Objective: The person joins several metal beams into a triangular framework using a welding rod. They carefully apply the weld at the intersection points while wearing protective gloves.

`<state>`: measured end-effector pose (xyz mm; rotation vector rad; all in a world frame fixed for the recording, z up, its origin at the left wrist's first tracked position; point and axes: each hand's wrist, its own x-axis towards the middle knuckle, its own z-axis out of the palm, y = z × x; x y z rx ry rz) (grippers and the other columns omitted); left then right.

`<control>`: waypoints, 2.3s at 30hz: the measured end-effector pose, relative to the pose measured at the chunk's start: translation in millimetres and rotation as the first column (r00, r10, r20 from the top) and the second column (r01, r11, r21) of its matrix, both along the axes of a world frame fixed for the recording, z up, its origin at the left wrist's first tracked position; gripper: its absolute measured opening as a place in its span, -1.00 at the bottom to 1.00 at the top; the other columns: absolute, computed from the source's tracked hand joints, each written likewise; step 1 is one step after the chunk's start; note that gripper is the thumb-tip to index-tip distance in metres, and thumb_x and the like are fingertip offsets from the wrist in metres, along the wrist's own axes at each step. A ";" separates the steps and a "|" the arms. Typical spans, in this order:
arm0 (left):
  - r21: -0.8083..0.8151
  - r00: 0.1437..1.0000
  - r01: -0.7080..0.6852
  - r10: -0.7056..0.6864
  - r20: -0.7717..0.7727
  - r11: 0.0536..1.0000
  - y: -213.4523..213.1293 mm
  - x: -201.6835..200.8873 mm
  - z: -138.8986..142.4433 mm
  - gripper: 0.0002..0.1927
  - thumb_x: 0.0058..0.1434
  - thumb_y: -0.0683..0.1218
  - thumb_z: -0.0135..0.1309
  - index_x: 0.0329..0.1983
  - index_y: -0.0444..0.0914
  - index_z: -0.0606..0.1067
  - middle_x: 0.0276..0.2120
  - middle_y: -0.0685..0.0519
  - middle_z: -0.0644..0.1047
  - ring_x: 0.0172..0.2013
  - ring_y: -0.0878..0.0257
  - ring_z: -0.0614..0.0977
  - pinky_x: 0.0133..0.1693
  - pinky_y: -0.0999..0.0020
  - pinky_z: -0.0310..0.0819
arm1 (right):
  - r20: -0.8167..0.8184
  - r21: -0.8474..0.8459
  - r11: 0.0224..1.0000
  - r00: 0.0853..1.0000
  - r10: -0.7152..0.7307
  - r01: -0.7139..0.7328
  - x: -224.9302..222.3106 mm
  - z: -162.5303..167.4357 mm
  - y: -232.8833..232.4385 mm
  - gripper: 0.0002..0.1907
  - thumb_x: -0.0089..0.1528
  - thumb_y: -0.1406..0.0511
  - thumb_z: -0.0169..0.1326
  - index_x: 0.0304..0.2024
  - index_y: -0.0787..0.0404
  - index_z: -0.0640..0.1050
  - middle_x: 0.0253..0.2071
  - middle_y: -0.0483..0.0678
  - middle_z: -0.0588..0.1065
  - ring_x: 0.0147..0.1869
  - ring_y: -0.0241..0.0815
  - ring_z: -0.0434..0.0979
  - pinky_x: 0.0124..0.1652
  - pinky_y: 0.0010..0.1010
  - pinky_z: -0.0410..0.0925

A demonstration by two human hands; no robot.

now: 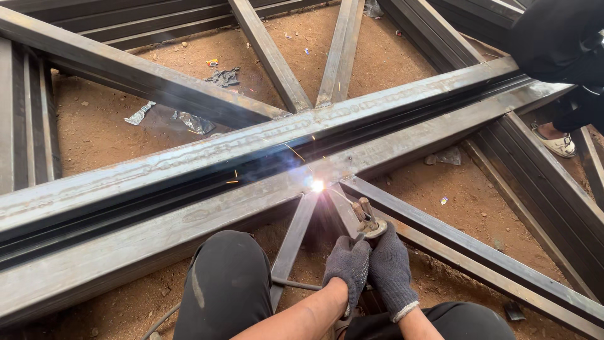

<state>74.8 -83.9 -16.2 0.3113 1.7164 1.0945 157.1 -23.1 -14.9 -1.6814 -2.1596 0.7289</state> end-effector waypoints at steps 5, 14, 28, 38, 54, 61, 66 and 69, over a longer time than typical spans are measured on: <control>-0.009 0.998 -0.007 0.007 0.070 1.000 -3.1 -2.8 10.3 -0.58 0.14 0.11 0.04 -0.10 -0.29 0.49 -0.21 -0.16 0.62 -0.15 0.05 0.67 -0.06 0.14 0.50 | -0.014 0.012 1.000 1.000 0.007 -0.007 -0.8 6.5 -3.6 -0.54 0.16 0.12 0.19 -0.03 0.23 0.41 -0.21 0.26 0.60 -0.04 0.32 0.61 -0.12 0.06 0.43; 0.003 0.998 0.022 -0.022 0.053 1.000 -2.3 -5.2 16.0 -0.55 0.15 0.13 0.04 0.00 -0.23 0.47 -0.19 -0.19 0.61 -0.15 -0.03 0.65 -0.05 0.09 0.50 | -0.017 0.066 0.995 0.997 -0.072 0.073 3.3 -16.0 6.1 -0.52 0.19 0.19 0.17 0.09 0.23 0.36 -0.14 0.23 0.59 -0.06 0.26 0.64 -0.17 0.01 0.47; -0.010 1.000 -0.007 0.007 0.023 1.000 4.3 0.9 -6.7 -0.56 0.14 0.13 0.05 -0.09 -0.28 0.51 -0.16 -0.17 0.63 -0.12 0.00 0.67 -0.06 0.15 0.50 | 0.057 0.040 0.999 0.998 0.008 -0.010 5.0 -19.4 8.5 -0.59 0.19 0.18 0.21 -0.02 0.23 0.42 -0.18 0.18 0.61 -0.08 0.18 0.64 -0.15 -0.03 0.47; -0.063 0.990 0.008 0.001 0.142 0.998 -4.5 -8.4 25.0 -0.57 0.16 0.11 0.00 -0.03 -0.26 0.49 -0.09 -0.15 0.62 -0.10 0.06 0.68 -0.04 0.16 0.54 | 0.058 0.012 1.000 0.998 0.026 -0.027 2.9 -13.9 7.4 -0.58 0.19 0.20 0.19 0.01 0.24 0.41 -0.18 0.15 0.62 -0.09 0.12 0.66 -0.15 -0.09 0.50; -0.029 0.999 0.032 -0.032 -0.009 0.999 1.6 -6.0 12.2 -0.55 0.12 0.14 0.04 -0.04 -0.23 0.49 -0.08 -0.14 0.62 -0.04 -0.04 0.65 0.00 0.12 0.47 | -0.161 0.069 0.997 0.987 0.028 -0.017 6.2 -18.3 4.2 -0.65 0.26 0.22 0.10 0.05 0.20 0.43 -0.14 0.16 0.61 -0.08 0.16 0.65 -0.15 -0.06 0.48; -0.040 0.999 0.025 -0.024 0.026 0.999 1.1 -5.8 10.7 -0.54 0.16 0.13 0.04 -0.03 -0.26 0.50 -0.08 -0.19 0.63 -0.07 -0.03 0.67 -0.01 0.13 0.50 | 0.056 0.009 1.000 0.998 -0.012 0.012 1.6 -15.3 8.3 -0.60 0.22 0.21 0.17 0.04 0.21 0.40 -0.17 0.17 0.61 -0.08 0.16 0.65 -0.15 -0.04 0.48; -0.033 0.998 0.006 -0.004 0.063 0.999 1.0 -3.7 7.5 -0.54 0.16 0.13 0.05 -0.02 -0.28 0.50 -0.10 -0.16 0.62 -0.09 0.04 0.67 -0.03 0.16 0.50 | 0.040 0.016 1.000 0.999 0.011 -0.012 2.4 -17.1 7.9 -0.59 0.21 0.20 0.18 0.03 0.21 0.40 -0.16 0.16 0.62 -0.08 0.16 0.65 -0.16 -0.05 0.48; -0.023 0.997 -0.014 0.016 0.079 1.000 1.1 -2.7 6.2 -0.54 0.16 0.12 0.04 -0.01 -0.27 0.49 -0.10 -0.17 0.62 -0.09 0.04 0.68 -0.04 0.16 0.52 | 0.026 0.046 0.999 0.999 0.026 -0.027 2.3 -19.2 9.6 -0.58 0.18 0.21 0.20 0.02 0.21 0.41 -0.15 0.17 0.61 -0.07 0.18 0.64 -0.15 -0.03 0.47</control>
